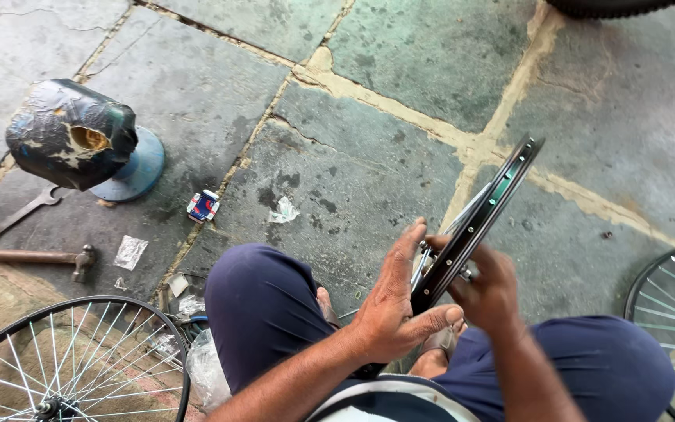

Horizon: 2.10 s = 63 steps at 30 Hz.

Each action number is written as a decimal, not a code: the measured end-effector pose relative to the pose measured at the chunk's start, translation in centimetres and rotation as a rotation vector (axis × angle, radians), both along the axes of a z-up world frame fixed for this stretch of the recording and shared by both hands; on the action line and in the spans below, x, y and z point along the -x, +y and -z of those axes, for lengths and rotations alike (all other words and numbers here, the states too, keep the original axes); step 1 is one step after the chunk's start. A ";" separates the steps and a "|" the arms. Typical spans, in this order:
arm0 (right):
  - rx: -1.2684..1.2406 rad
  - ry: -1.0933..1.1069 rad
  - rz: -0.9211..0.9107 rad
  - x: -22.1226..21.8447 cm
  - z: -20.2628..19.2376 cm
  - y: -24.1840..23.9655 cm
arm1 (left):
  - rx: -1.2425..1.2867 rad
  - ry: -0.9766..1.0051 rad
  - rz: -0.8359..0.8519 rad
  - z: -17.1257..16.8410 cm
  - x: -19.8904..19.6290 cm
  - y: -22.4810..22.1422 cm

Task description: The person places small silver nipples into the holes of a bicycle rim by hand and then rotates the rim to work on the next section.

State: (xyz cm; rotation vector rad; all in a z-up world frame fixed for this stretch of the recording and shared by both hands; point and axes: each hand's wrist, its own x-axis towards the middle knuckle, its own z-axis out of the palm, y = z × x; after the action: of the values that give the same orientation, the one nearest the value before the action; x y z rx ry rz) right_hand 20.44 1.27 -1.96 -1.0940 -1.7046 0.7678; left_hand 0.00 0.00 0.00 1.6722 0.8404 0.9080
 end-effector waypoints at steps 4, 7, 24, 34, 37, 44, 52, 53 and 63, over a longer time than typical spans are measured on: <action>0.134 -0.061 0.111 -0.1 2.4 0.5 | -0.107 0.071 -0.013 0.5 -0.2 0.1; -0.193 -0.051 0.320 2.5 4.8 0.1 | -0.123 0.067 -0.023 0.7 -0.3 -0.3; -0.439 -0.350 0.446 3.6 -1.2 -0.4 | -0.066 -0.013 -0.080 0.3 -0.1 -0.1; 0.078 0.441 -0.112 -0.8 -1.5 -1.5 | -0.037 -0.024 -0.005 0.3 -0.2 -0.3; 0.077 0.471 -0.128 -1.2 -1.2 -1.6 | -0.017 -0.026 0.006 0.4 -0.3 -0.5; 0.131 0.489 -0.139 -1.2 -0.7 -2.1 | -0.039 -0.024 -0.001 0.2 -0.2 -0.7; 0.210 0.564 -0.404 -3.8 0.8 -0.1 | -0.087 0.003 0.017 0.4 -0.3 -1.2; 0.296 0.566 -0.496 -4.2 0.9 0.4 | -0.111 0.013 0.017 0.5 -0.3 -1.3; 0.115 0.499 -0.203 -1.4 1.8 -2.2 | -0.088 0.021 0.027 0.5 -0.1 -1.1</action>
State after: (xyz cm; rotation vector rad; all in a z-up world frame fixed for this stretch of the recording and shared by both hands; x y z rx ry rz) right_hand 21.83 -0.90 -3.73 -0.7265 -1.3649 1.1707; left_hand 0.06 -1.14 -0.52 1.7674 0.7999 0.9217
